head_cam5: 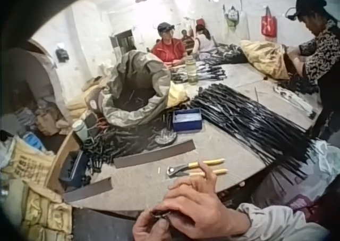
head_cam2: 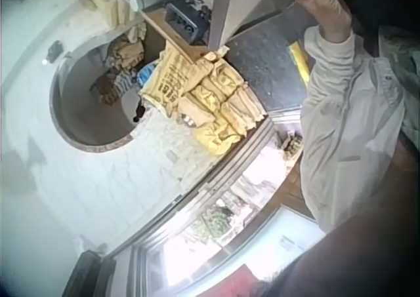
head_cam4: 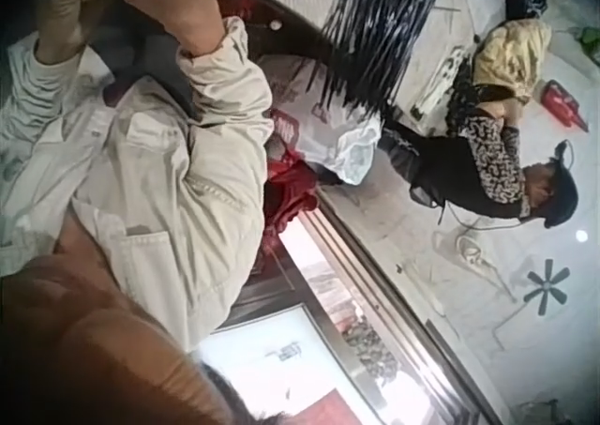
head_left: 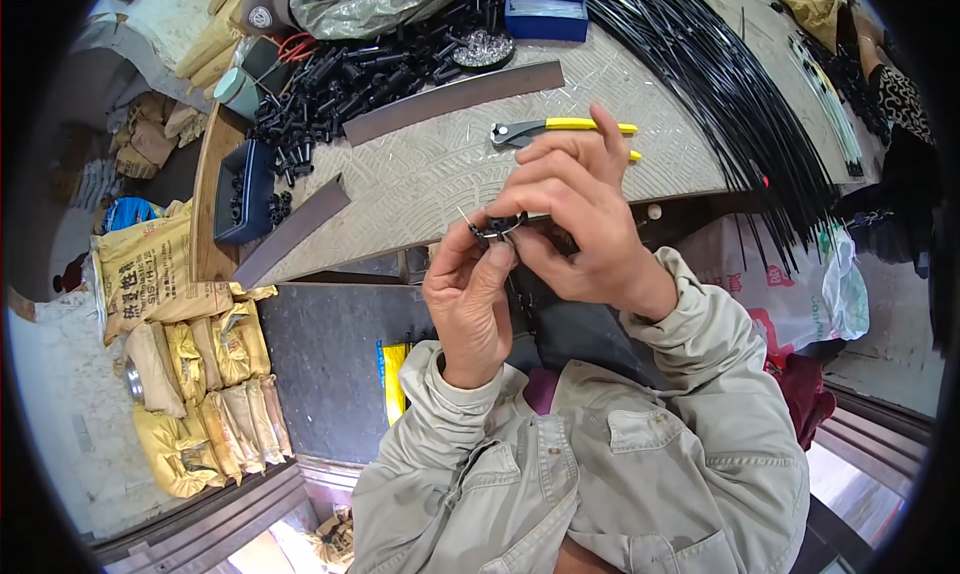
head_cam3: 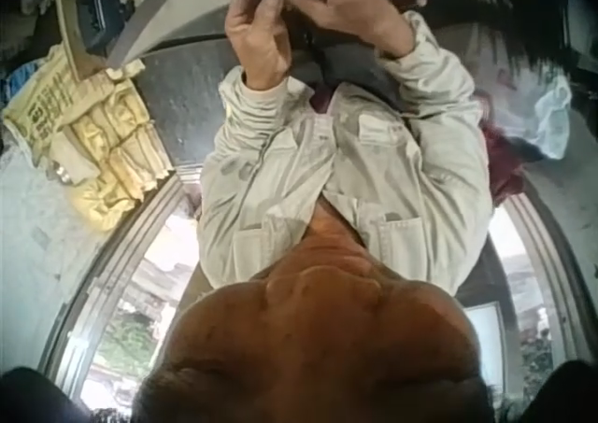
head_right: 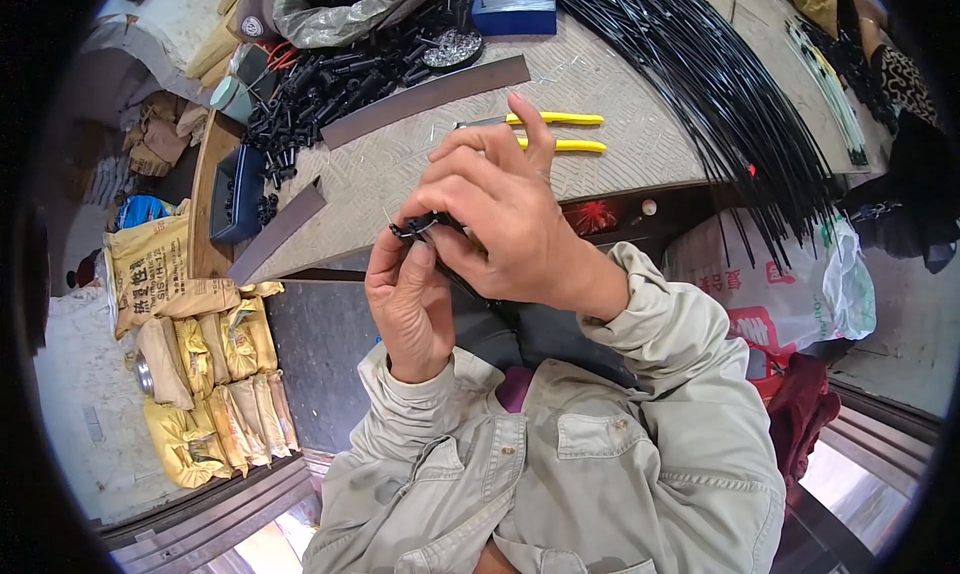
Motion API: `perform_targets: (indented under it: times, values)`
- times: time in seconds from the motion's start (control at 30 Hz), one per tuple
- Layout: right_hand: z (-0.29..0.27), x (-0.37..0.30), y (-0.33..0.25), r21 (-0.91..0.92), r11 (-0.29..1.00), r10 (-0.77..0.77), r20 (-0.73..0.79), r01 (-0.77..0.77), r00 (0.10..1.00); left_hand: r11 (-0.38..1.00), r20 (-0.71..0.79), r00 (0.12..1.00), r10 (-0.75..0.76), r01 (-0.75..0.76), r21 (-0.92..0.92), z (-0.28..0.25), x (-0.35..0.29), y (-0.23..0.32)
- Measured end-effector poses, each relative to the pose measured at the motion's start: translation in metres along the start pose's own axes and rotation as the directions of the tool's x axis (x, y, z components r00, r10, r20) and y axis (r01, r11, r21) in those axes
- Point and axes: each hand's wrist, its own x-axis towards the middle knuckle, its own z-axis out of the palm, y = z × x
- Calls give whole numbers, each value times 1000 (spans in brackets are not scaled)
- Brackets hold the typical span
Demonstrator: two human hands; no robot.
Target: Assembling a bundle of black cables into a connector or harness assembly.
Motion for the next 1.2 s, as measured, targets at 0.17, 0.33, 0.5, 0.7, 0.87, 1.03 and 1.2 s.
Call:
perform_targets:
  times: [0.17, 0.33, 0.5, 0.7, 0.87, 1.03, 1.2]
  values:
    - [8, -8, -1, -98, 990, -115, -202, 96, 973, 999, -48, 999, 22, -20, 49, 9, -5, 2]
    - [15, -6, -2, -5, 1000, 27, -131, -28, 991, 999, -36, 999, 27, -26, 44, 4, -2, 3]
    - [17, -4, -2, 14, 1000, 8, -109, -6, 994, 998, -17, 998, 52, -52, 24, 1, -2, 5]
    - [13, -7, -6, 42, 998, -47, -118, 52, 992, 996, 61, 995, 83, -84, 26, -5, -4, 6]
    - [17, -10, -3, 4, 987, -157, -109, 158, 982, 998, -9, 999, 35, -34, 49, 0, -6, 10]
    - [35, -39, -10, 835, 447, 465, 91, -322, 881, 989, 21, 991, 133, -134, 59, -17, -10, 10]
    - [32, -39, -10, 851, 196, 342, 406, -487, 848, 975, 123, 977, 176, -190, 117, -16, -13, 22]
